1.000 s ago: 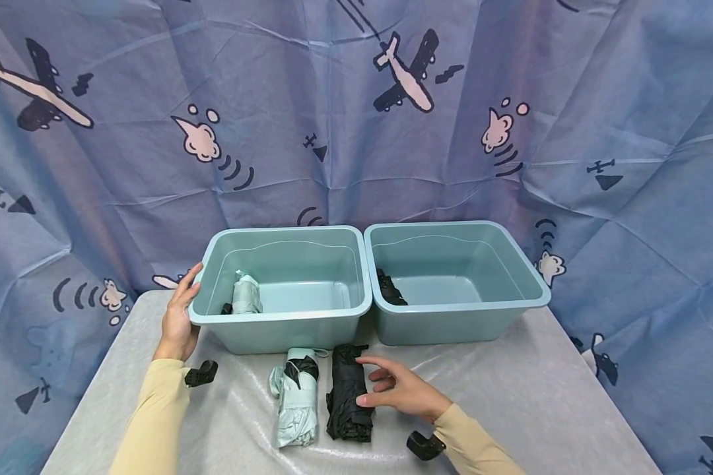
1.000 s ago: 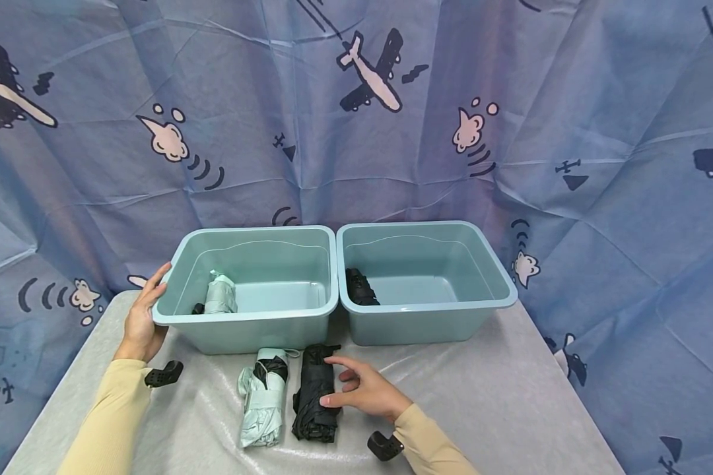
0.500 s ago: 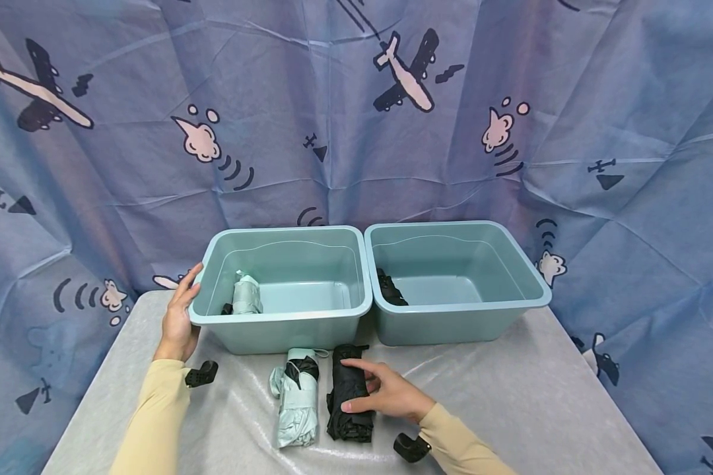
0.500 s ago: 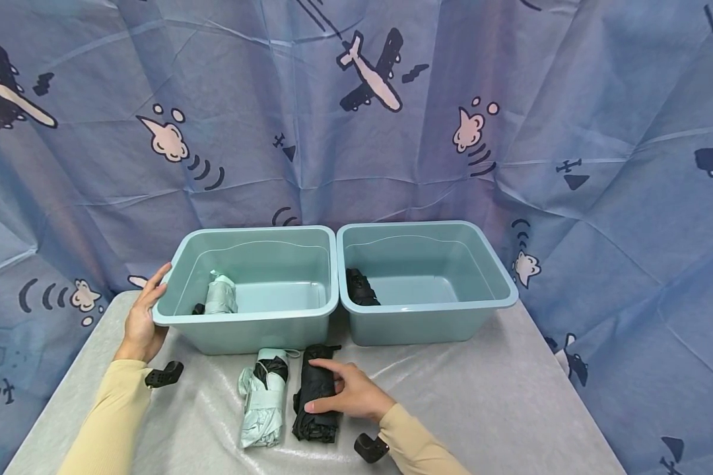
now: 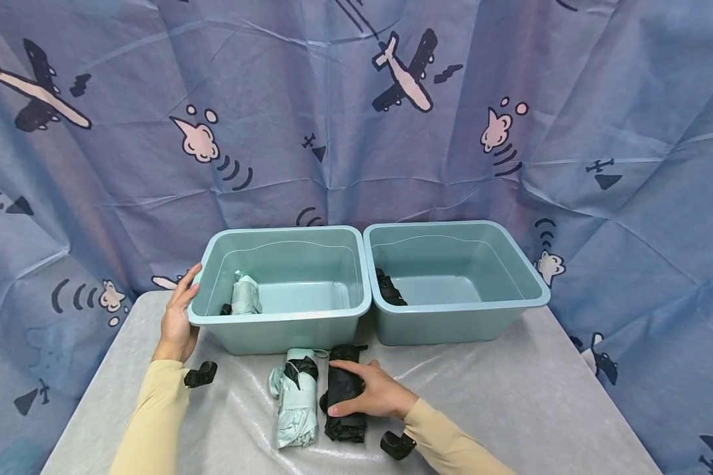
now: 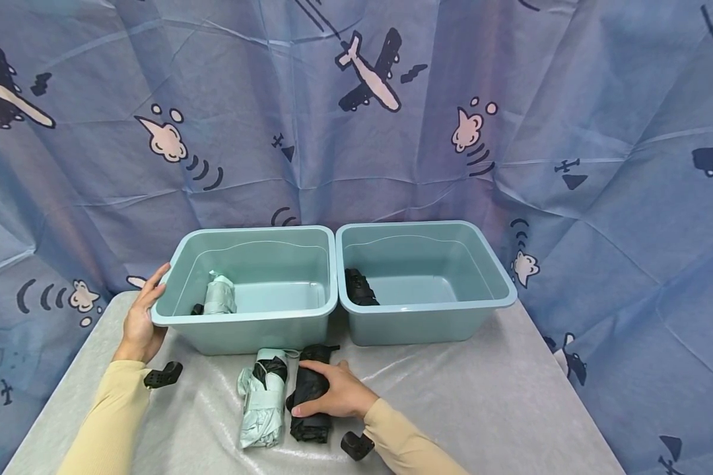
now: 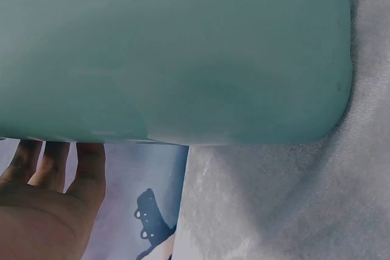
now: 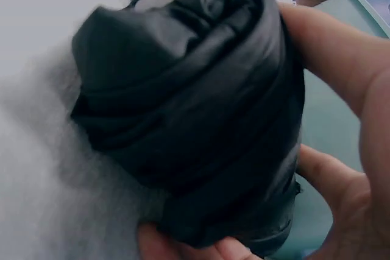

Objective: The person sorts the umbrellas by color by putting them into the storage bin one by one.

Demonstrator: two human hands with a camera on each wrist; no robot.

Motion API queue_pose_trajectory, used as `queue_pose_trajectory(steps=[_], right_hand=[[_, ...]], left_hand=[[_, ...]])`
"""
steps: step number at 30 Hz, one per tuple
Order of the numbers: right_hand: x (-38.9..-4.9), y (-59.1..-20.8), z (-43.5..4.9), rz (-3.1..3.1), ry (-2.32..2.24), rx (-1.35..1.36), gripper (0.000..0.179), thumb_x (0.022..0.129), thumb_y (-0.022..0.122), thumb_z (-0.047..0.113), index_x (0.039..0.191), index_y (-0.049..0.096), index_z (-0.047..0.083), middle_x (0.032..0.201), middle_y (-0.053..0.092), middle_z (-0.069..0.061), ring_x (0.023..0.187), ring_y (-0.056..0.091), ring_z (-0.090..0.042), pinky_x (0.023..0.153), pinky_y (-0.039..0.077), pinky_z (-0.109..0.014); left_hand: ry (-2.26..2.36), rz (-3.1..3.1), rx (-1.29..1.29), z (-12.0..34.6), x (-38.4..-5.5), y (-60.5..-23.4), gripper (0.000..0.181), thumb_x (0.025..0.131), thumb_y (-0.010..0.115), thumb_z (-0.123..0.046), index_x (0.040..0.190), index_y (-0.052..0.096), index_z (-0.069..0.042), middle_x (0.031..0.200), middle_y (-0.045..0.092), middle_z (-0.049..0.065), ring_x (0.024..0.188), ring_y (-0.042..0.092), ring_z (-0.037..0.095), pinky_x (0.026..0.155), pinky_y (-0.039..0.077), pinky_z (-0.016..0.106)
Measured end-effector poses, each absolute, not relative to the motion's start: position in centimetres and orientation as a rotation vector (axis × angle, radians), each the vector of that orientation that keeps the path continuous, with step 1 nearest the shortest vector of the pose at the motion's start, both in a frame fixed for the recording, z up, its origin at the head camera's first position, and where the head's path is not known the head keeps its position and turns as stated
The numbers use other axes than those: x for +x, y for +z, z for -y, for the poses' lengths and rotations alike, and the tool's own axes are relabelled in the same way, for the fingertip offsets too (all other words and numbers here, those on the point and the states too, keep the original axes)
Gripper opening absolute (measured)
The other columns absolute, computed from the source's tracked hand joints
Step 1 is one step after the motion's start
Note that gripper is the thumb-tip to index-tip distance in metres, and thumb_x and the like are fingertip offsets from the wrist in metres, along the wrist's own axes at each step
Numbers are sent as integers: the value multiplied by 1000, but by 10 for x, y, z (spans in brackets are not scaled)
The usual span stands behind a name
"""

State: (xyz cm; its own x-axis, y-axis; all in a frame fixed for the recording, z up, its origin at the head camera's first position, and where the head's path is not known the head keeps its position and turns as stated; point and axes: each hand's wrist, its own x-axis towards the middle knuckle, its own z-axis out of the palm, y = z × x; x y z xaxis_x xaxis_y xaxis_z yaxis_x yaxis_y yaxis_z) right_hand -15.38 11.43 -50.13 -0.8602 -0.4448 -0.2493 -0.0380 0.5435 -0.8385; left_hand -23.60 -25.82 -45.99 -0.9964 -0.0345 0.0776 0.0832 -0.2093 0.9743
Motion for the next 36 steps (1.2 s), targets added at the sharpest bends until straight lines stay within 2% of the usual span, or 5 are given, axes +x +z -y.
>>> queue_pose_trajectory(steps=[6,10,15,18,36], right_hand=[[-156,-500,-106,-2385,-1160,-367,87,71,93,40,147,55,24,134,50,-23,123,46,-38,98,42,-59],[-157,-502,-105,-2355,-1224,-354,86,70,95,33,146,56,24,130,51,-21,118,48,-35,96,43,-54],[-159,-507,-112,-2088,-1533,-350,86,71,92,6,147,53,13,127,56,-17,104,59,-27,90,50,-40],[-158,-506,-118,-1947,-1651,-340,88,72,90,-1,149,49,11,128,56,-16,98,63,-24,85,52,-34],[-127,-468,-142,-1627,-1876,-434,86,83,83,3,156,40,20,140,44,-23,107,64,-37,86,56,-48]], left_hand=[[-2385,1928,-53,258,-236,-460,54,111,38,-34,163,25,-22,163,24,6,138,34,21,101,39,28],[-2382,1937,-45,257,-236,-459,54,112,37,-34,163,25,-23,163,23,6,139,34,21,102,39,28],[-2383,1944,-38,256,-237,-458,54,112,36,-33,163,24,-24,165,20,7,140,31,22,104,37,30],[-2382,1942,-37,256,-236,-458,54,112,37,-33,163,24,-23,164,21,6,139,33,21,102,38,29],[-2387,1927,-32,257,-236,-458,55,111,38,-33,163,25,-21,161,25,5,133,38,17,98,42,26]])
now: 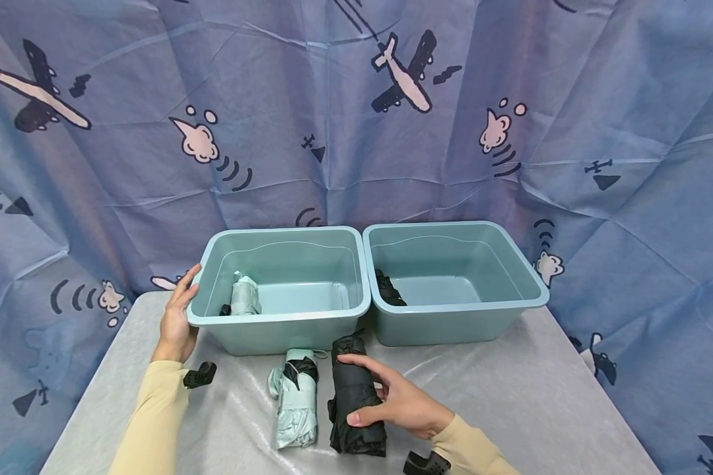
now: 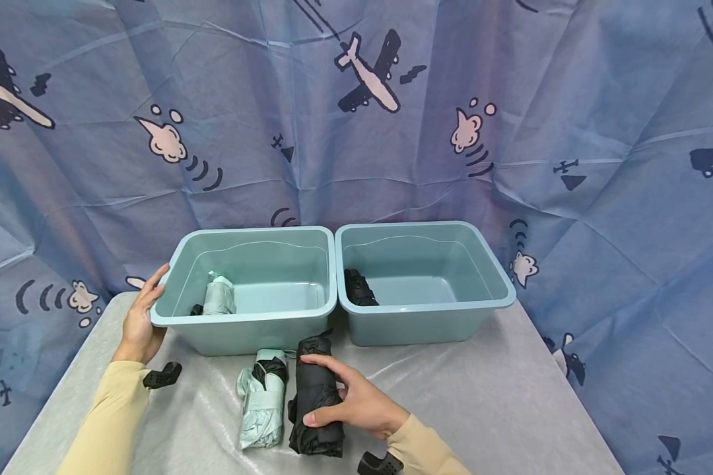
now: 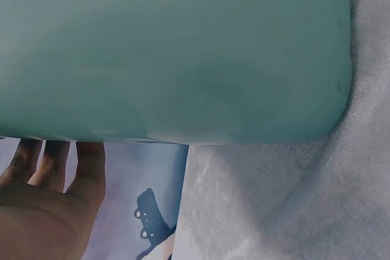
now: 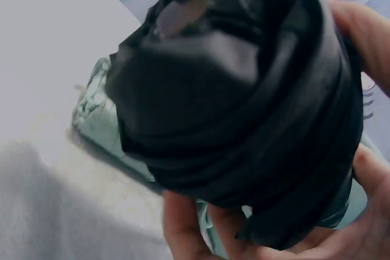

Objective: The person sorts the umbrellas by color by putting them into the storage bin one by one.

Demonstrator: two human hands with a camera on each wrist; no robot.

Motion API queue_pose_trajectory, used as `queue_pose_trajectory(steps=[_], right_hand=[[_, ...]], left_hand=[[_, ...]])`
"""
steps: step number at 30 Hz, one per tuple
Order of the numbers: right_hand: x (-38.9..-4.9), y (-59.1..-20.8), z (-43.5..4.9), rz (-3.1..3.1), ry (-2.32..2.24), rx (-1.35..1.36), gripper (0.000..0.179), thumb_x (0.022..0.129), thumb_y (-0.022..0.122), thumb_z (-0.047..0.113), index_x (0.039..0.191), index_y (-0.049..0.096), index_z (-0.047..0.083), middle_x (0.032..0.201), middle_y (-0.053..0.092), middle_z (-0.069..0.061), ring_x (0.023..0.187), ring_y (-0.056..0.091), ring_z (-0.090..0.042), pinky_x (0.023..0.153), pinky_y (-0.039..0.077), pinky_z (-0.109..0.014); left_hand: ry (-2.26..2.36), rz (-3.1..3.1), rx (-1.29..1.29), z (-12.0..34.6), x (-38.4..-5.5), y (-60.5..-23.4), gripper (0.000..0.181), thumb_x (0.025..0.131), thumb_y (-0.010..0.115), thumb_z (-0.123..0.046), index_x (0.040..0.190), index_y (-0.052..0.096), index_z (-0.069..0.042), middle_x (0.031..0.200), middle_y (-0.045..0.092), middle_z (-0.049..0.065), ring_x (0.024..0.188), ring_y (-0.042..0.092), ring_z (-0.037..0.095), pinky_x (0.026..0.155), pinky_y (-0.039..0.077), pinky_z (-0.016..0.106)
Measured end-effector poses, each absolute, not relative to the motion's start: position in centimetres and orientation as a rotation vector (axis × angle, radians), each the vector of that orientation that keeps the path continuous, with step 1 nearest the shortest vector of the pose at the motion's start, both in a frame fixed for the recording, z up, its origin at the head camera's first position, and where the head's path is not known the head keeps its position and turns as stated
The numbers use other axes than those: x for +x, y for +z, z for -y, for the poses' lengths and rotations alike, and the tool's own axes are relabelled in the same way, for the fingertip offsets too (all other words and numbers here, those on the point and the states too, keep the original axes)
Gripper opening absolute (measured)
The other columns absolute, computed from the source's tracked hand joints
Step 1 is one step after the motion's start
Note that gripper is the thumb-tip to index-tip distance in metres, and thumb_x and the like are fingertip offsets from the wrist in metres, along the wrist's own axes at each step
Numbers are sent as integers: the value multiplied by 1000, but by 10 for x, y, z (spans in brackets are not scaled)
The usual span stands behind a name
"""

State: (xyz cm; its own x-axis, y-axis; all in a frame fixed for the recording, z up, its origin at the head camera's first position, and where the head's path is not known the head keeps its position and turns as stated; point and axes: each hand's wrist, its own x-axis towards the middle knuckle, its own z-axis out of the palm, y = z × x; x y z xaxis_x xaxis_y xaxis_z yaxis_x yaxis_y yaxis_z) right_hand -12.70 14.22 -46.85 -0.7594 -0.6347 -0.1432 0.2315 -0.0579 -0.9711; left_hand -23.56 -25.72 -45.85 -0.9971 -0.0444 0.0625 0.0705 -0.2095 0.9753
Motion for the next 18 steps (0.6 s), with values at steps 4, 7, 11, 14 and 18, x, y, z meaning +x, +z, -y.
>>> queue_pose_trajectory(steps=[4,7,11,14,18], right_hand=[[-122,-457,-145,-1591,-1899,-464,86,84,80,0,157,39,20,142,39,-24,109,64,-39,88,55,-51],[-120,-449,-147,-1575,-1921,-493,85,85,79,-1,157,39,19,147,34,-24,112,63,-39,90,54,-52],[-119,-439,-149,-1555,-1975,-577,86,85,77,-5,157,37,16,149,29,-26,113,62,-42,89,54,-55],[-120,-431,-151,-1544,-2015,-658,87,85,76,-9,158,35,12,146,32,-30,112,62,-43,89,54,-57],[-123,-423,-155,-1567,-2040,-727,87,85,75,-10,158,33,10,143,34,-31,112,62,-42,89,54,-55]], left_hand=[[-2380,1935,-20,257,-236,-458,55,111,38,-33,163,25,-21,160,26,5,132,39,17,97,42,26],[-2378,1937,-15,257,-236,-458,54,112,38,-33,163,25,-21,161,26,6,133,38,18,98,42,26],[-2377,1942,-14,257,-237,-458,54,112,38,-33,163,25,-23,163,22,6,137,34,20,99,40,27],[-2380,1938,-19,257,-237,-458,54,112,37,-33,163,25,-22,163,23,6,137,34,20,100,40,27],[-2390,1917,-41,258,-236,-459,54,112,37,-31,163,25,-21,160,27,6,132,40,16,98,42,25]])
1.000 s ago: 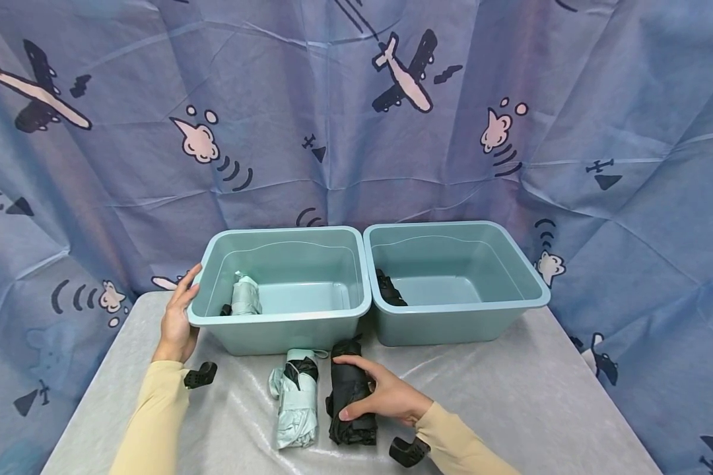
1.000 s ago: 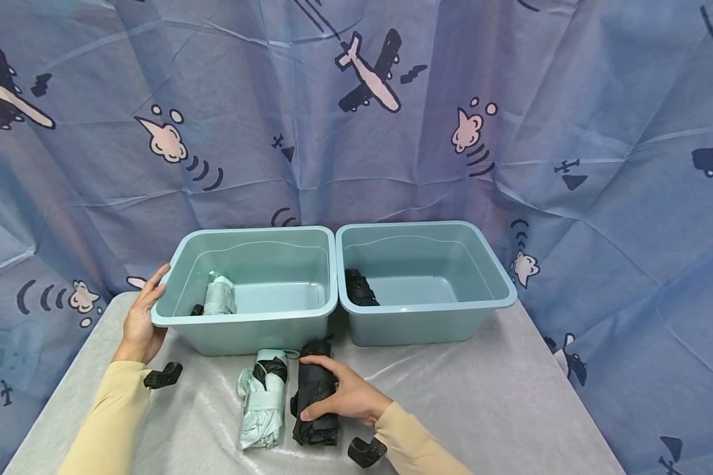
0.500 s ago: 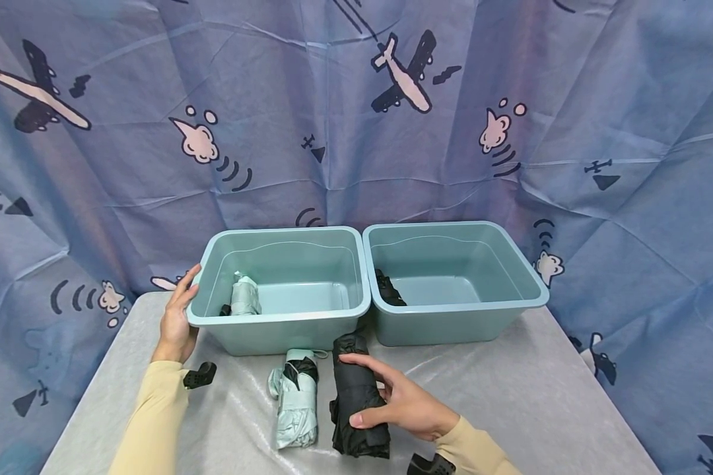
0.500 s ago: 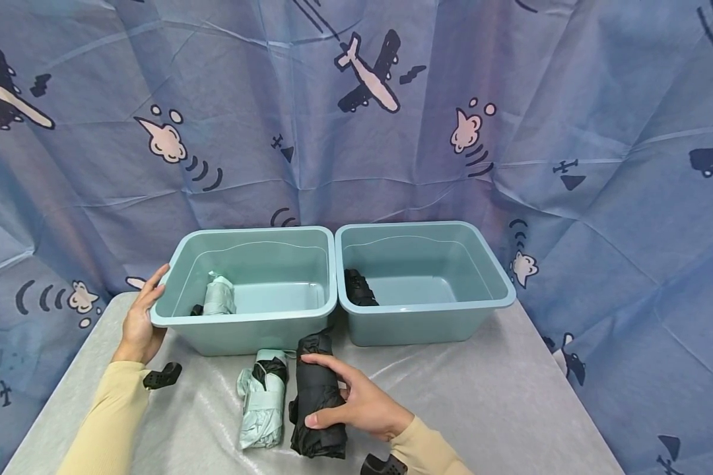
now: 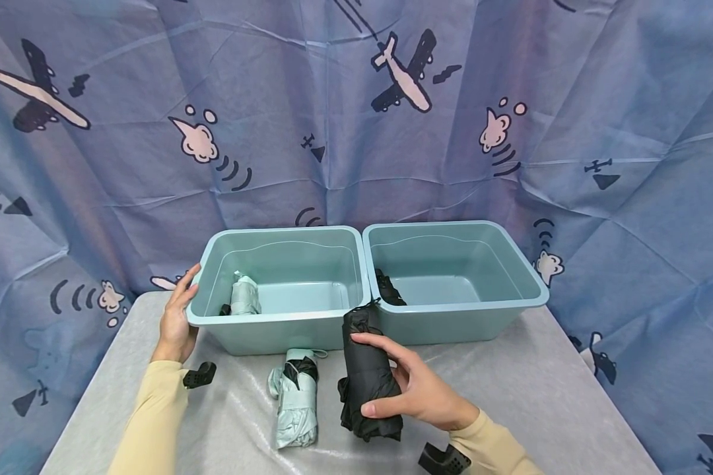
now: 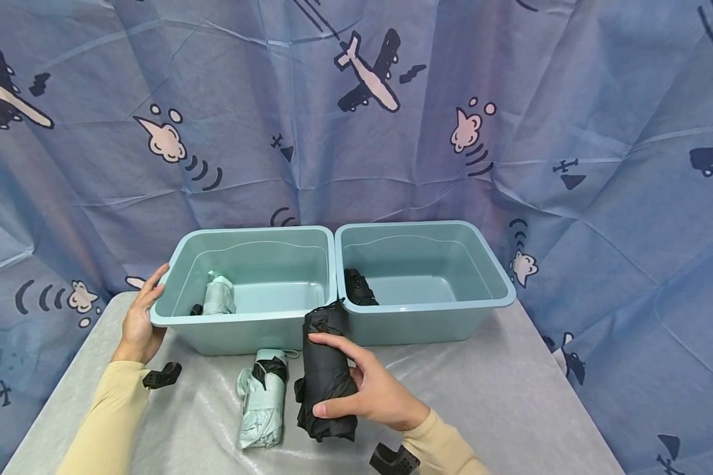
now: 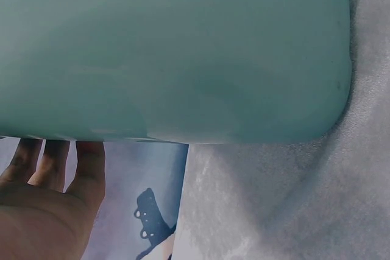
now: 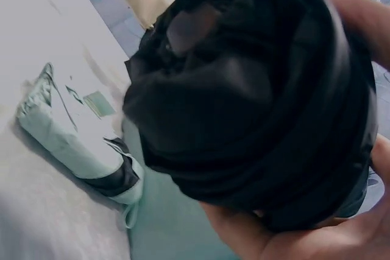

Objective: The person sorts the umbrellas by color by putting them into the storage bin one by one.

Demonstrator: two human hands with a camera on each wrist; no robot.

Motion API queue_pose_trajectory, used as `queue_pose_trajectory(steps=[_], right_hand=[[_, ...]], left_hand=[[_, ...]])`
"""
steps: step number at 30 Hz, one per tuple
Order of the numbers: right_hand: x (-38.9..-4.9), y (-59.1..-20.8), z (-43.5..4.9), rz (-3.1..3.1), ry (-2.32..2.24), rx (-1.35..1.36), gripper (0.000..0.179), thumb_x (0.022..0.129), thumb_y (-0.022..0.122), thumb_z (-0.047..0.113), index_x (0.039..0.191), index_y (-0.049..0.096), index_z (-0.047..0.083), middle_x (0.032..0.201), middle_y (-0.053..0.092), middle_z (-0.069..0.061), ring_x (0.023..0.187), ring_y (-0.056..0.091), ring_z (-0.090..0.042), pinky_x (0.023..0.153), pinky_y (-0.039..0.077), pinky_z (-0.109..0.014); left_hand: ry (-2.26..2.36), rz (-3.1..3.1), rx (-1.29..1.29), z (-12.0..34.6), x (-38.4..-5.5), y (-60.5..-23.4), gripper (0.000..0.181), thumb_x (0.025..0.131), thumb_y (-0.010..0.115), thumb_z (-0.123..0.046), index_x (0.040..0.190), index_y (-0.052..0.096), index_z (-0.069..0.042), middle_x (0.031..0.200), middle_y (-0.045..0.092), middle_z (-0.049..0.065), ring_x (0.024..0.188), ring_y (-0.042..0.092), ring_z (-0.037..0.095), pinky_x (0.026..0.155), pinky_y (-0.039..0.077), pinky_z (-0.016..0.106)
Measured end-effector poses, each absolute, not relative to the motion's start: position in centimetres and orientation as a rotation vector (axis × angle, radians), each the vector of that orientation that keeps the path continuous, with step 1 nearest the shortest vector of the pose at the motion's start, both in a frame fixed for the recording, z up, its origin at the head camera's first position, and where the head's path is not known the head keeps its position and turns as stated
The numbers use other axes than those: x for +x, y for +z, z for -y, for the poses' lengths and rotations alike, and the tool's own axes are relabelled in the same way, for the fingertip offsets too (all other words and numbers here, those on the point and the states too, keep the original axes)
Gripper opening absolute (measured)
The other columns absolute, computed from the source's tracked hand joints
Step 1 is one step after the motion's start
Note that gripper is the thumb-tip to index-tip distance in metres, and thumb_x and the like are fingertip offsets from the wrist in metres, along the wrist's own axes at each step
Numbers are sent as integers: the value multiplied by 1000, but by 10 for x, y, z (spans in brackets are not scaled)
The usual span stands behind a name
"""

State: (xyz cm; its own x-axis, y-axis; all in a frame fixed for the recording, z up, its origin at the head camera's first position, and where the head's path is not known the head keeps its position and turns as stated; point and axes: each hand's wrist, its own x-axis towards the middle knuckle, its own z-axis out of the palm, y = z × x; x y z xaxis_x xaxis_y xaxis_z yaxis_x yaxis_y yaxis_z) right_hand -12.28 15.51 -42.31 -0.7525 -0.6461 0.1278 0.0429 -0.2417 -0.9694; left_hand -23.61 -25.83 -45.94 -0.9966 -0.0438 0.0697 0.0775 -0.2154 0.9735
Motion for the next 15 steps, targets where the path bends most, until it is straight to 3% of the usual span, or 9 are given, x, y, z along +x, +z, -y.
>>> queue_pose_trajectory(steps=[8,15], right_hand=[[-133,-408,-166,-1656,-2043,-751,90,82,76,-13,158,33,11,149,32,-28,118,59,-42,91,53,-55],[-148,-389,-179,-1810,-1997,-787,93,80,79,-12,158,35,15,150,37,-22,123,56,-38,94,53,-47]], left_hand=[[-2392,1900,-64,260,-236,-460,53,112,38,-31,163,26,-19,158,29,6,128,44,13,96,44,24],[-2393,1910,-46,259,-236,-460,54,112,38,-31,163,26,-21,160,27,6,131,42,16,97,43,25]])
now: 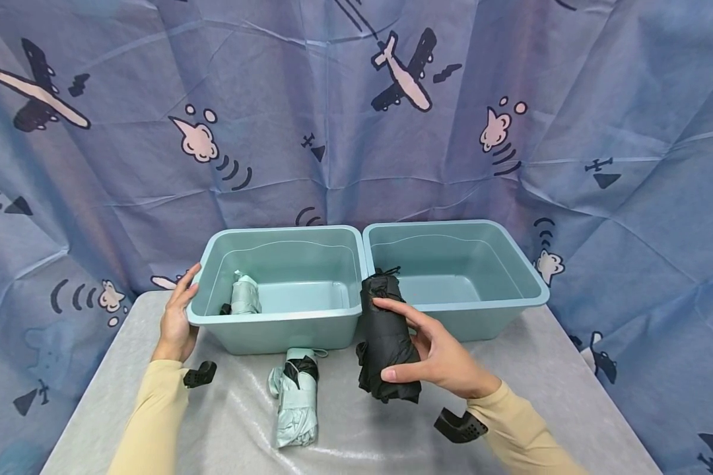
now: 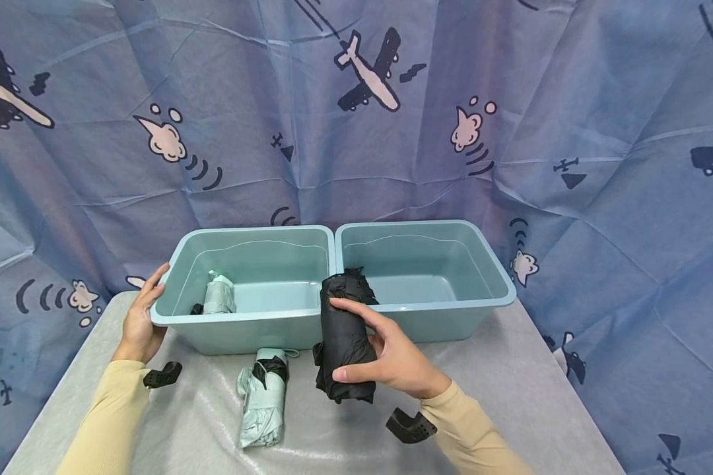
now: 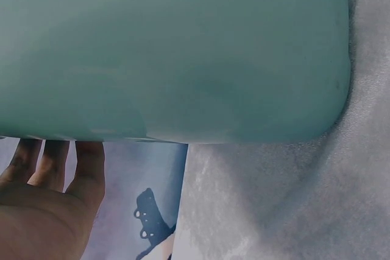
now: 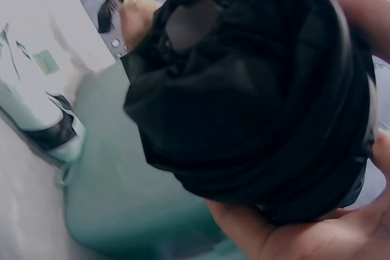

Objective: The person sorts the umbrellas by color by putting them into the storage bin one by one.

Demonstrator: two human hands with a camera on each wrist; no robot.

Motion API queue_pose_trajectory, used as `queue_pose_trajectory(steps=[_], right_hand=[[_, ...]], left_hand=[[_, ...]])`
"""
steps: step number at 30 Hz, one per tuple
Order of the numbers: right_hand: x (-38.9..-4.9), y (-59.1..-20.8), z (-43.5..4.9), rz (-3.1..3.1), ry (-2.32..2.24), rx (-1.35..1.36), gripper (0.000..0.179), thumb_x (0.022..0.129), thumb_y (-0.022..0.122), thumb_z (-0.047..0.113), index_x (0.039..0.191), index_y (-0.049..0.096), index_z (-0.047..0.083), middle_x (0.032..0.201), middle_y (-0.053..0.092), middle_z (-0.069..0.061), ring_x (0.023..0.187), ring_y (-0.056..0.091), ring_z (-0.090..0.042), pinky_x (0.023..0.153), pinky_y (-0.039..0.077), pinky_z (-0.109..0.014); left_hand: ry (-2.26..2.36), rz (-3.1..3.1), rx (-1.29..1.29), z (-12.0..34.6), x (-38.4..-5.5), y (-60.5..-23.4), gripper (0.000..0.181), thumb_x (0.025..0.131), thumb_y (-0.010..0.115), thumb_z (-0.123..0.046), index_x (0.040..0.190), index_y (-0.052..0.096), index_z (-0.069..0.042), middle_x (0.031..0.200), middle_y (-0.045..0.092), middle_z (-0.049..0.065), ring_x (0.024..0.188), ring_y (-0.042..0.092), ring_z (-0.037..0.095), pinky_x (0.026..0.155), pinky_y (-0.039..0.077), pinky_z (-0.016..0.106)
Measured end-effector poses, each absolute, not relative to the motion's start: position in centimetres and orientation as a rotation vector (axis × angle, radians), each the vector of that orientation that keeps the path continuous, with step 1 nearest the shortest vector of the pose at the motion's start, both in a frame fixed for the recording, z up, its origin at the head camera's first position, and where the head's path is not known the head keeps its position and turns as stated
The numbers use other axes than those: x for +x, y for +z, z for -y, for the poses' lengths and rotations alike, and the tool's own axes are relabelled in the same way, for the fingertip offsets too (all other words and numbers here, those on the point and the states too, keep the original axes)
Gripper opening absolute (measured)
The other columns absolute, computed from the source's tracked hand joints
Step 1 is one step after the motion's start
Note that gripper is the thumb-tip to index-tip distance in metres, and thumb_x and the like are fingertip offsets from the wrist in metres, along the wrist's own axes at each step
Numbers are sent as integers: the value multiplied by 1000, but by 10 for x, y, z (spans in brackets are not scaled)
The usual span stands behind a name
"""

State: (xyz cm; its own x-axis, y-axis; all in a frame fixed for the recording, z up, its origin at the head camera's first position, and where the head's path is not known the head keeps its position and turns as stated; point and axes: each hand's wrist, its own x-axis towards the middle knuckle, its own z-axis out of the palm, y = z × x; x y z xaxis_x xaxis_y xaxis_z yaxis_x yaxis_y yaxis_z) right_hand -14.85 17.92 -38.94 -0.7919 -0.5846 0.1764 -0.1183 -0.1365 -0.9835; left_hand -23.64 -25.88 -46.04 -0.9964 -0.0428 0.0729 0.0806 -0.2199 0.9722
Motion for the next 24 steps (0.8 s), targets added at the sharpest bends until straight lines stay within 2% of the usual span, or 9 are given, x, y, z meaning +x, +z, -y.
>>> queue_pose_trajectory(steps=[9,24], right_hand=[[-172,-364,-200,-1834,-2001,-729,96,81,77,-13,160,31,16,140,40,-30,112,64,-41,88,56,-49],[-219,-330,-227,-2084,-1901,-677,97,82,79,-9,160,34,25,142,43,-22,105,66,-35,85,57,-44]], left_hand=[[-2417,1890,-62,258,-237,-459,53,112,37,-31,163,25,-20,159,28,5,132,41,13,100,41,25],[-2415,1907,-36,256,-236,-457,54,112,36,-31,163,23,-22,161,25,7,135,37,16,101,40,26]])
